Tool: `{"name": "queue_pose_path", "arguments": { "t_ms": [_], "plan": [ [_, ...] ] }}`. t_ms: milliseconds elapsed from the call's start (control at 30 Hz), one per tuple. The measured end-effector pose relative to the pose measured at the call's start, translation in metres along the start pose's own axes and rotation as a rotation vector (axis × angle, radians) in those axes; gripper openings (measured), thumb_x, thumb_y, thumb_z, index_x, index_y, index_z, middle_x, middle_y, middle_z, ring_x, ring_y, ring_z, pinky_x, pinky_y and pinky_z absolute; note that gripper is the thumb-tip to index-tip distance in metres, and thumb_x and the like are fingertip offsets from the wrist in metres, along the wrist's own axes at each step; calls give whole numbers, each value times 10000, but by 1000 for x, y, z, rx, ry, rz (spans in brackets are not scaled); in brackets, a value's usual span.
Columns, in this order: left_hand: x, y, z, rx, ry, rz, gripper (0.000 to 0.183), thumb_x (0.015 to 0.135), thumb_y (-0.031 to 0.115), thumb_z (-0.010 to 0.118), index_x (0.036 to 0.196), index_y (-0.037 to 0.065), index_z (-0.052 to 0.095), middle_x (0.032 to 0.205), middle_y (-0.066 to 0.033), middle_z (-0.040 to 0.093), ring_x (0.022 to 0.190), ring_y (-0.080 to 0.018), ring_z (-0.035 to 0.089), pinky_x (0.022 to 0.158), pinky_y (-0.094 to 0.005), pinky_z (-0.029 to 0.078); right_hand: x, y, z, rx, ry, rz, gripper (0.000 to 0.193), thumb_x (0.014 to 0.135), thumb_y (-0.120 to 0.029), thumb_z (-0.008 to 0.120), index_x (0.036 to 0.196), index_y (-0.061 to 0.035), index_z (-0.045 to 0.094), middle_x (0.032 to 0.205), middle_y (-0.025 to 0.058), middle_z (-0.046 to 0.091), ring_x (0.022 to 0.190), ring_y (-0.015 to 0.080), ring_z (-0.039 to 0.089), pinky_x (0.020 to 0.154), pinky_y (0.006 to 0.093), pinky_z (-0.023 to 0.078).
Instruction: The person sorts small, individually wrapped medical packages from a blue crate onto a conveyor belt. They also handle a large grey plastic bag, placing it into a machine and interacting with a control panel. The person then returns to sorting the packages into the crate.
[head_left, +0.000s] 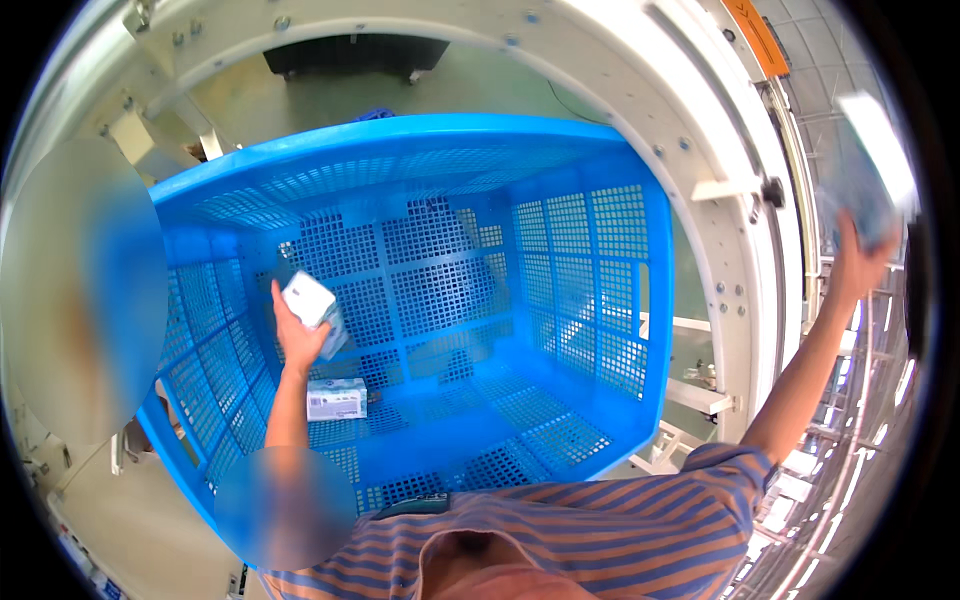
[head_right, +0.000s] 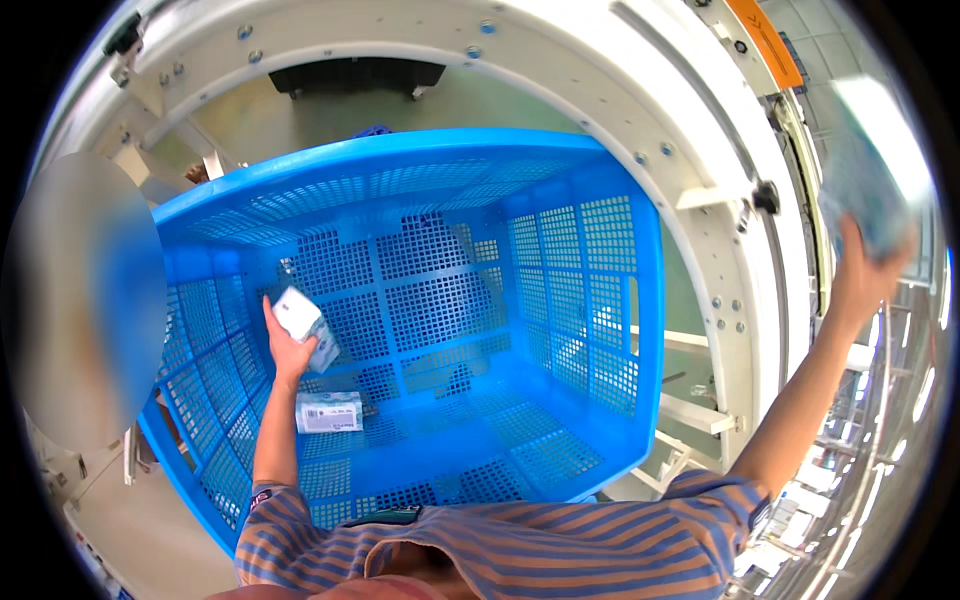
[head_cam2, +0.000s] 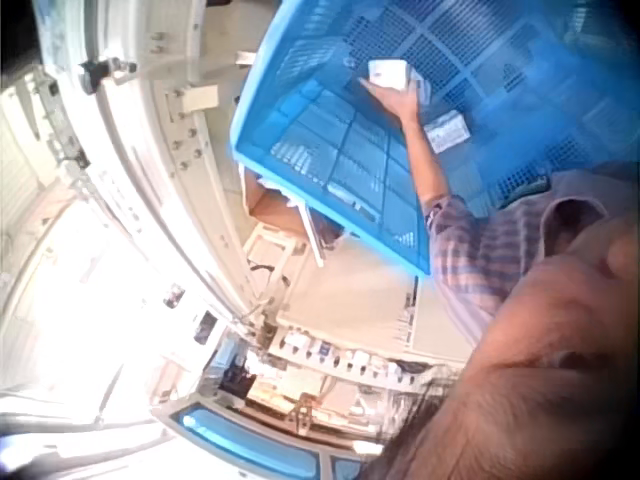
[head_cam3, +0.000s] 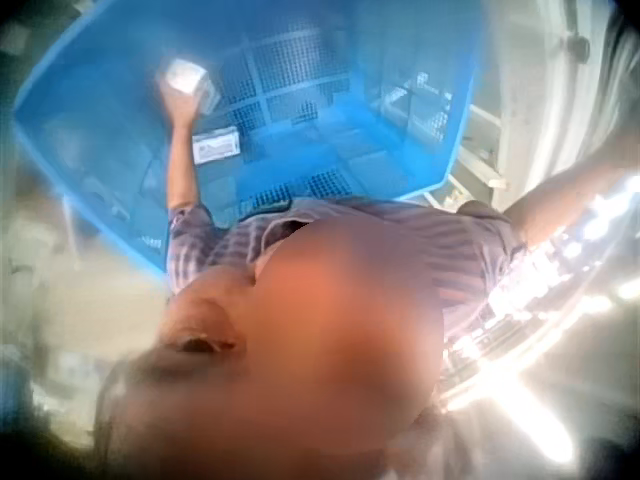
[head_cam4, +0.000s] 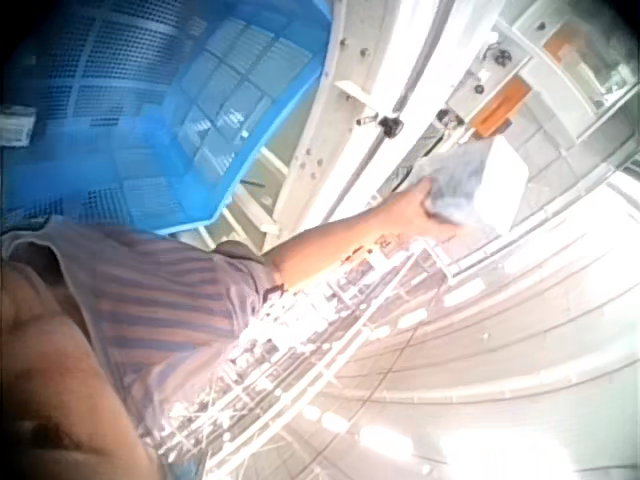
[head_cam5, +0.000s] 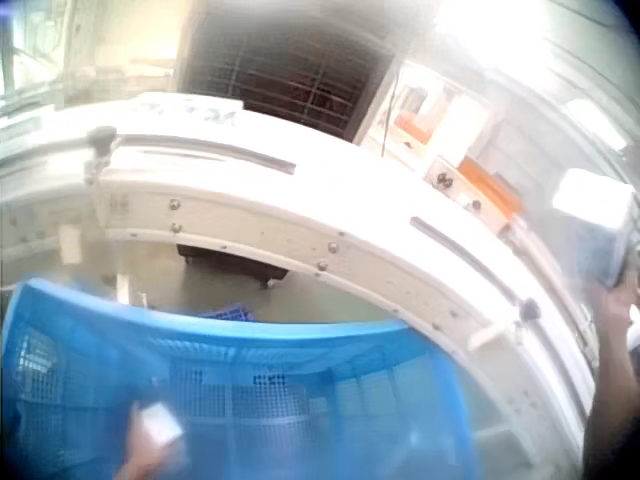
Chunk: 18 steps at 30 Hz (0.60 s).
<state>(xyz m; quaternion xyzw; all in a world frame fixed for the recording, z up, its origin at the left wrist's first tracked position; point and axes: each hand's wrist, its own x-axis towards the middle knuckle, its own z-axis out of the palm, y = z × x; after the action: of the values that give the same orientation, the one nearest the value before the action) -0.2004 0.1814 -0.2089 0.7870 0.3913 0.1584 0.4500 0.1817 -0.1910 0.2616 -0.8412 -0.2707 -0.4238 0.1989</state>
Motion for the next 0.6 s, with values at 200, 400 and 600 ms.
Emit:
{"name": "queue_pose_path", "arguments": {
  "t_ms": [200,400,600],
  "plan": [
    [-7,199,-28,-1080,-309,258,1118,554,177,714,1399,130,-16,1282,-153,374,1152,-315,429,938,-443,395,23,116,24,-65,-696,102,671,642,-184,571,1295,-135,426,1196,156,508,1095,214,488,904,292,373],
    [-52,329,-16,-1494,-571,313,1062,498,237,642,1403,155,94,1304,-185,370,1165,-372,422,916,-501,410,-51,-1,15,336,-417,13,695,702,-329,700,1269,-40,419,1334,150,381,1222,247,379,997,349,300],
    [-97,372,61,-1381,-646,341,834,753,279,597,1388,26,118,1402,-154,238,1269,-288,285,1038,-375,216,-144,-86,-11,1254,-1496,762,829,467,-130,847,1186,-12,453,1082,85,548,1013,177,504,869,311,406]
  ]
}}
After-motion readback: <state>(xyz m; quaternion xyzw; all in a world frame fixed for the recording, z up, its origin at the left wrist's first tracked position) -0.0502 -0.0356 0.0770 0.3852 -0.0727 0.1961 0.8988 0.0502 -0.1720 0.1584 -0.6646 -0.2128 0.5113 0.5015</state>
